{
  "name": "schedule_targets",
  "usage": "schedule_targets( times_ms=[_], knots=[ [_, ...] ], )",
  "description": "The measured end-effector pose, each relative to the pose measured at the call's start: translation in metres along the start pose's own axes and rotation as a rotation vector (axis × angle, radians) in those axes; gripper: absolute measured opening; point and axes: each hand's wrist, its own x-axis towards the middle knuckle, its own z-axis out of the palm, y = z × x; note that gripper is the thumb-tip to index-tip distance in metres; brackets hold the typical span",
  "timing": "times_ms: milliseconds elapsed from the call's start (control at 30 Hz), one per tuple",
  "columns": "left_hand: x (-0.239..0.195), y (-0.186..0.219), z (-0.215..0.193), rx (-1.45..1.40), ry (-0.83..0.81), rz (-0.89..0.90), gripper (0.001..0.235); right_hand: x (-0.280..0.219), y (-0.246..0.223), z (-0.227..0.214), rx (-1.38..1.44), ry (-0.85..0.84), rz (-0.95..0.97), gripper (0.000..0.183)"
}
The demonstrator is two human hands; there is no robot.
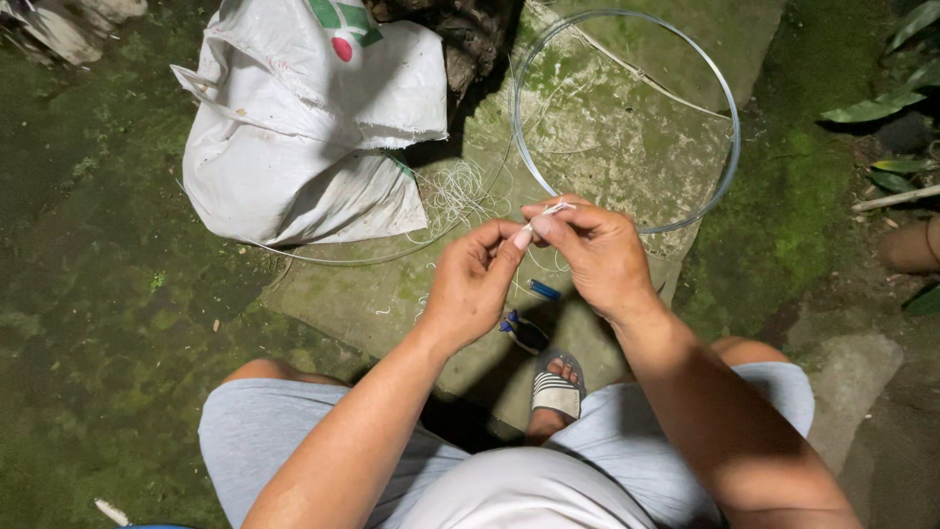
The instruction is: The person uses pliers to bend and cut small pieces of wire, then ties a white string around a circular metal frame. The person also uses a lighter to melt the string ends to prevent fraying.
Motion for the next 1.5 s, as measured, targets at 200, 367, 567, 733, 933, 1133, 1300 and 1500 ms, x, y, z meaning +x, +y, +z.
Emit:
schedule_targets(
  times_ms=[200, 367, 567, 733, 933, 1133, 1300, 1500],
  knots=[
    [-0.002, 0.002, -0.002, 0.022, -0.002, 0.117, 0.024, 0.001, 0.001, 0.003, 0.068, 0.046, 0.073, 0.018],
    [0.0, 0.002, -0.003, 0.033, 0.029, 0.01, 0.027, 0.002, 0.005, 0.001, 0.284, 0.079, 0.166, 0.027],
    [0.002, 0.001, -0.005, -0.018, -0.008, -0.01, 0.03, 0.006, 0.011, -0.015, 0.507, 0.116, 0.14, 0.029],
    [0.003, 0.0, -0.005, 0.039, -0.03, -0.008, 0.03, 0.008, 0.011, -0.019, 0.438, 0.138, 0.067, 0.026],
    [0.002, -0.002, -0.008, -0.008, -0.084, 0.019, 0.029, 0.008, 0.003, -0.024, 0.37, 0.171, 0.057, 0.028],
    [0.004, -0.002, -0.008, -0.236, 0.016, -0.06, 0.03, 0.004, 0.003, -0.018, 0.328, 0.152, 0.053, 0.025],
    [0.003, -0.002, -0.002, -0.203, 0.174, -0.042, 0.032, 0.0, 0.001, -0.013, 0.181, 0.141, 0.071, 0.025],
    [0.004, -0.003, -0.004, -0.202, 0.268, -0.013, 0.033, -0.004, -0.003, -0.007, -0.015, -0.009, 0.041, 0.023]
  ],
)
